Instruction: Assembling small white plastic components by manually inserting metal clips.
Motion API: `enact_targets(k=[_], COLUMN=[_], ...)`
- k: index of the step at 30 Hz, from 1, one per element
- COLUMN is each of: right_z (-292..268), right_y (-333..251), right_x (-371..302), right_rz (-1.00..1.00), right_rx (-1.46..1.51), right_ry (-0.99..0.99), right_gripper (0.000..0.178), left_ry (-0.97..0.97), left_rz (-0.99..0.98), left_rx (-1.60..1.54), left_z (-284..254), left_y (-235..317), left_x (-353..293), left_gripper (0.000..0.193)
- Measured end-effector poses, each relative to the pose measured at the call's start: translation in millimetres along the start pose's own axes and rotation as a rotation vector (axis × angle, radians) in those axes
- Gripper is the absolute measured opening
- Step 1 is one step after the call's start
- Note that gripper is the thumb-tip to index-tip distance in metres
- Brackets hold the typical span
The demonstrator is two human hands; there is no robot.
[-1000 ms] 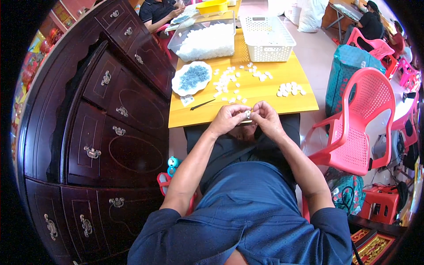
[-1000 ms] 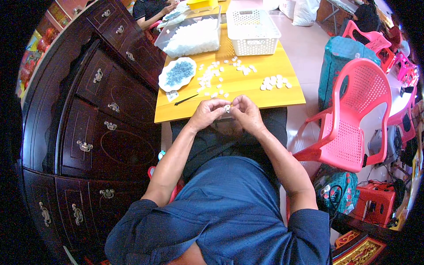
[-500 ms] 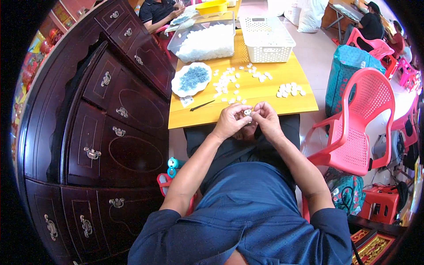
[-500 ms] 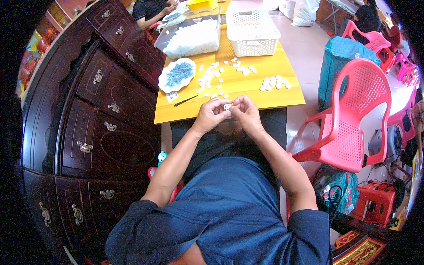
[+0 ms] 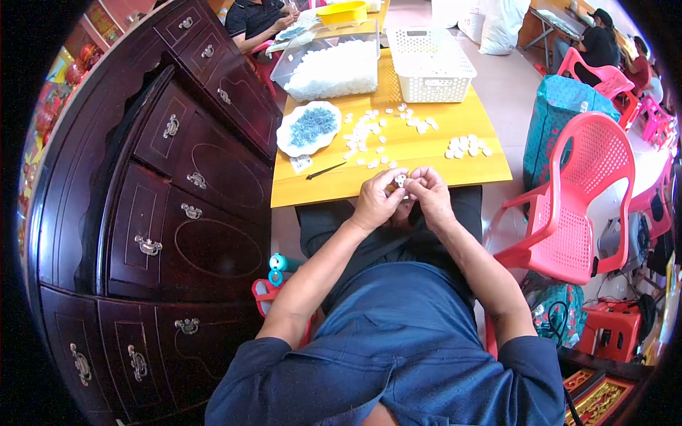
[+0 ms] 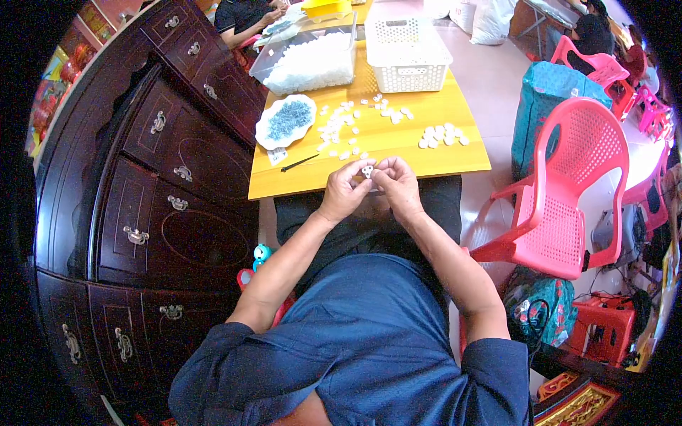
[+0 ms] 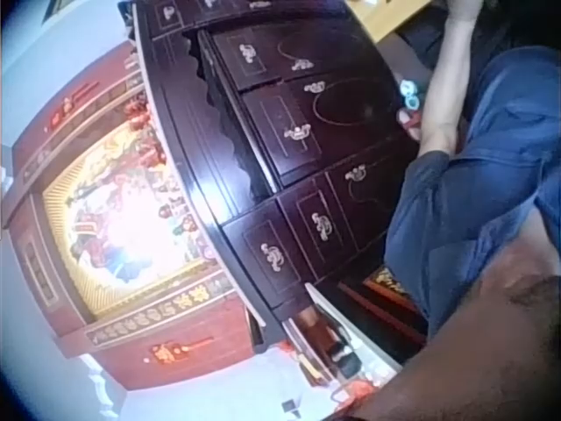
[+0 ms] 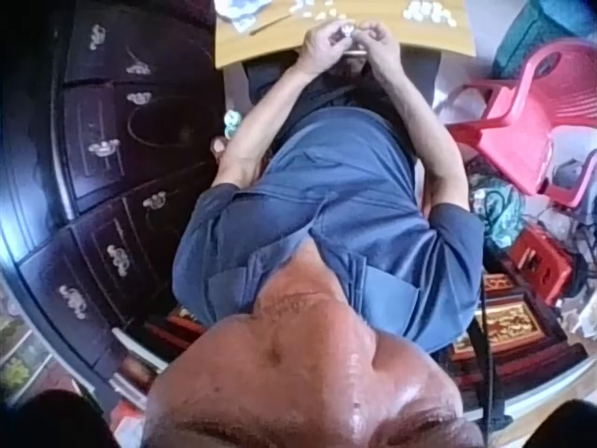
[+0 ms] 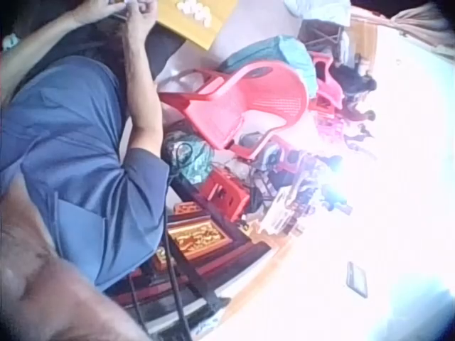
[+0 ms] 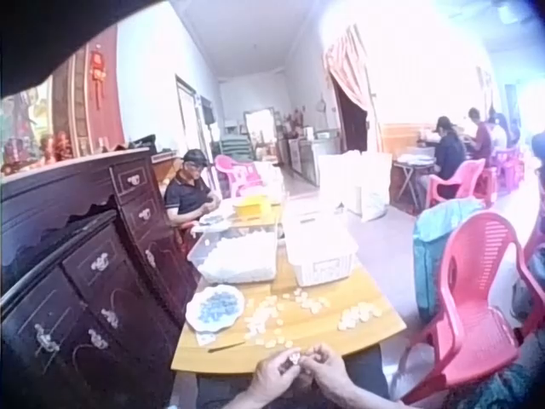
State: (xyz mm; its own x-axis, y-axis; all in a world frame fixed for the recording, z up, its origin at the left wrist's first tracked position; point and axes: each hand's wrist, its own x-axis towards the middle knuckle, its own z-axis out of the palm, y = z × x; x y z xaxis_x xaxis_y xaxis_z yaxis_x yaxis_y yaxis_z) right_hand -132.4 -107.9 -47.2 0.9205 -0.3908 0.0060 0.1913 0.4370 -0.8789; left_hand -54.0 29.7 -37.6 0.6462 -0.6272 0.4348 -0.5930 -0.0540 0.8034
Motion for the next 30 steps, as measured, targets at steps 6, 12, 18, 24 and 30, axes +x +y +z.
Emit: enact_targets(k=[6,12,18,24,30], right_z=[2.9,1.9,2.7,0.3,0.9], right_y=[-4.2,-8.0,-6.6,-4.0,-6.4], right_x=[-2.1,-1.4,-1.5,0.6,-1.0], right_rz=[0.026,0.077,0.042,-0.006,0.054], right_rx=[0.007,0.104,0.06,0.021,0.026], right_ry=[0.008,-0.019,0.013,0.018,0.017], right_gripper=[0.014,0.014,0.014,0.013,0.012], left_ry=[0.02,0.006,0.014,0.072,0.05], left_rz=[0.029,0.039,0.034,0.13,0.196], left_rx=[0.001,0.025,-0.006,0.205,0.205], left_z=[1.7,-1.6,-2.6,-3.3,-8.5], left_y=[-4.6,2.0,11.3,12.4,13.8], left_x=[0.2,0.9,2.0,2.4,3.0], left_gripper=[0.031,0.029,0.03,0.033,0.029])
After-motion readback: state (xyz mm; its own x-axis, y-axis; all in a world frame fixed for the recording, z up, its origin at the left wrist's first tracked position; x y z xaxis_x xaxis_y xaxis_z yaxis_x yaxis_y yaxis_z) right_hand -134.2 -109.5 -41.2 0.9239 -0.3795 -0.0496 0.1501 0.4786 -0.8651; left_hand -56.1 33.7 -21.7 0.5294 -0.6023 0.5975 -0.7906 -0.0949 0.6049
